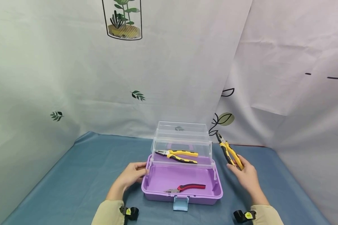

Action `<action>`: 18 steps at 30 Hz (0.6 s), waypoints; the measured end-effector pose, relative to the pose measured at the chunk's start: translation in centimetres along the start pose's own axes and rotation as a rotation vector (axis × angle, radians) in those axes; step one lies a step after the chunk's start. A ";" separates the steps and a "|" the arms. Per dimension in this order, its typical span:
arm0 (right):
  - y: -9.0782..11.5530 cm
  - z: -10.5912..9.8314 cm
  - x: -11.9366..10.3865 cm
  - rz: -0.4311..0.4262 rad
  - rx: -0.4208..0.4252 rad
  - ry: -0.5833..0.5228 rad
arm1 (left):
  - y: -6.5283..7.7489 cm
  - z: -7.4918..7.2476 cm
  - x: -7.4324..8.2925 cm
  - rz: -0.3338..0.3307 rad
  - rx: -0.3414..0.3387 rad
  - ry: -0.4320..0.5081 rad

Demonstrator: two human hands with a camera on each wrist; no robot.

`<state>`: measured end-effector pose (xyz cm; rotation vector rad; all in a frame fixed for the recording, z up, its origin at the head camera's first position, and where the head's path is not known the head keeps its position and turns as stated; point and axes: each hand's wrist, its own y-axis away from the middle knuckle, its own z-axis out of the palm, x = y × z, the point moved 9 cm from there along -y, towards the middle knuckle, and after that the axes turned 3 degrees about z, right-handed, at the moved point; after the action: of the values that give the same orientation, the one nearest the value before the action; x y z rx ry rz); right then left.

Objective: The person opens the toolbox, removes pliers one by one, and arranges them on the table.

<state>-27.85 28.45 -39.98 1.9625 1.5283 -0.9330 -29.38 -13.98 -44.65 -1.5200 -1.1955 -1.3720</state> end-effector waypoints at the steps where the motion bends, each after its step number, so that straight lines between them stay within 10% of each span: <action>1: 0.0 0.0 0.1 0.004 -0.001 0.003 | 0.0 0.0 0.0 0.001 -0.001 0.007; 18: 0.0 -0.4 0.8 0.000 0.022 0.042 | 0.0 -0.1 0.1 0.013 0.012 -0.011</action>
<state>-27.67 29.28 -40.33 2.0096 1.5466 -0.9183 -29.40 -14.09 -44.56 -1.5261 -1.1968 -1.3467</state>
